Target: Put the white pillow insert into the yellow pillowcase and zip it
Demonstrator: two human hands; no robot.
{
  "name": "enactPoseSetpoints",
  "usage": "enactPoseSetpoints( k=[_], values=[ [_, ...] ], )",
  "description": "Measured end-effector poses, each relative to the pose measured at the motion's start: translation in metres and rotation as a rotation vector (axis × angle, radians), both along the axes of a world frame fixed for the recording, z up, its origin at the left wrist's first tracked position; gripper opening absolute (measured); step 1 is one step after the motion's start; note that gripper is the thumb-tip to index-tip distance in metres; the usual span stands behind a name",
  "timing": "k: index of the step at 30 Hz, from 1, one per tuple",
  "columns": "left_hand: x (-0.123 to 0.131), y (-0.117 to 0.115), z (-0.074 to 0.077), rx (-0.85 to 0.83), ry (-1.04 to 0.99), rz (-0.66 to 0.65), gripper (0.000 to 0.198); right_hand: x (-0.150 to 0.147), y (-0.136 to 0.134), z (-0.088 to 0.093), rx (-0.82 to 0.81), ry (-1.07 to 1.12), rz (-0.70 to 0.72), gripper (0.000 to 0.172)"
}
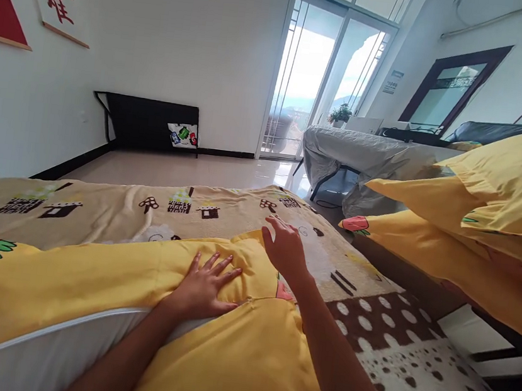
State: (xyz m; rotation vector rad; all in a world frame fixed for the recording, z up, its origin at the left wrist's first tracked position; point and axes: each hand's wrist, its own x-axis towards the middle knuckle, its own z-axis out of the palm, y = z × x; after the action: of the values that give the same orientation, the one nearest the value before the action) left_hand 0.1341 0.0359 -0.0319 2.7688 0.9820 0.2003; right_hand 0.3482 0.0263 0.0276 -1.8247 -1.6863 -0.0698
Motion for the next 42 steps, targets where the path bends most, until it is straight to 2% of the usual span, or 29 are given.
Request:
enactPoseSetpoints(
  k=[2, 3, 5, 8, 10, 11, 13, 15, 17, 18, 20, 22, 24, 26, 27, 30, 34, 37, 42],
  values=[
    [0.0, -0.002, 0.004, -0.001, 0.009, -0.007, 0.07, -0.021, -0.011, 0.01, 0.046, 0.043, 0.111, 0.048],
    [-0.001, -0.004, 0.008, -0.01, 0.014, -0.01, 0.071, -0.032, -0.015, 0.005, 0.038, 0.084, 0.148, 0.049],
    [-0.003, -0.007, 0.02, -0.056, 0.038, -0.019, 0.074, -0.052, -0.021, -0.022, 0.0, 0.184, 0.182, 0.051],
    [-0.011, -0.009, 0.038, -0.148, 0.045, -0.037, 0.077, -0.068, -0.023, -0.073, -0.052, 0.335, 0.185, 0.059],
    [-0.016, -0.006, 0.044, -0.195, -0.068, -0.013, 0.064, -0.066, -0.023, -0.091, -0.069, 0.391, 0.257, 0.061],
    [-0.019, -0.003, 0.045, -0.22, -0.169, 0.026, 0.057, -0.062, -0.025, -0.093, -0.083, 0.394, 0.309, 0.061],
    [-0.021, 0.004, 0.042, -0.277, -0.407, 0.12, 0.052, -0.055, -0.031, -0.085, -0.144, 0.339, 0.425, 0.061],
    [-0.022, 0.009, 0.037, -0.279, -0.589, 0.196, 0.051, -0.05, -0.04, -0.068, -0.251, 0.229, 0.53, 0.076],
    [-0.022, 0.007, 0.035, -0.131, -0.663, 0.207, 0.046, -0.051, -0.047, -0.053, -0.353, 0.145, 0.571, 0.096],
    [-0.022, 0.003, 0.036, -0.003, -0.671, 0.181, 0.042, -0.053, -0.05, -0.048, -0.38, 0.123, 0.561, 0.1],
    [-0.022, -0.012, 0.04, 0.267, -0.671, 0.043, 0.03, -0.059, -0.052, -0.045, -0.366, 0.104, 0.502, 0.09],
    [-0.021, -0.033, 0.044, 0.448, -0.679, -0.164, 0.019, -0.064, -0.051, -0.049, -0.267, 0.108, 0.426, 0.068],
    [-0.02, -0.054, 0.048, 0.554, -0.702, -0.32, 0.016, -0.065, -0.048, -0.055, -0.175, 0.131, 0.335, 0.046],
    [-0.017, -0.071, 0.048, 0.644, -0.695, -0.399, 0.017, -0.063, -0.047, -0.059, -0.167, 0.136, 0.264, 0.028],
    [-0.015, -0.076, 0.048, 0.666, -0.655, -0.414, 0.016, -0.062, -0.047, -0.059, -0.191, 0.128, 0.24, 0.026],
    [-0.01, -0.082, 0.046, 0.574, -0.387, -0.382, 0.013, -0.056, -0.048, -0.056, -0.248, 0.104, 0.219, 0.03],
    [-0.008, -0.076, 0.047, 0.283, -0.05, -0.27, 0.02, -0.051, -0.048, -0.052, -0.223, 0.189, 0.206, 0.029],
    [-0.008, -0.071, 0.046, 0.161, -0.04, -0.214, 0.03, -0.049, -0.046, -0.051, -0.201, 0.279, 0.198, 0.029],
    [-0.003, -0.068, 0.04, 0.141, -0.038, -0.154, 0.035, -0.05, -0.046, -0.048, -0.17, 0.377, 0.211, 0.022]
  ],
)
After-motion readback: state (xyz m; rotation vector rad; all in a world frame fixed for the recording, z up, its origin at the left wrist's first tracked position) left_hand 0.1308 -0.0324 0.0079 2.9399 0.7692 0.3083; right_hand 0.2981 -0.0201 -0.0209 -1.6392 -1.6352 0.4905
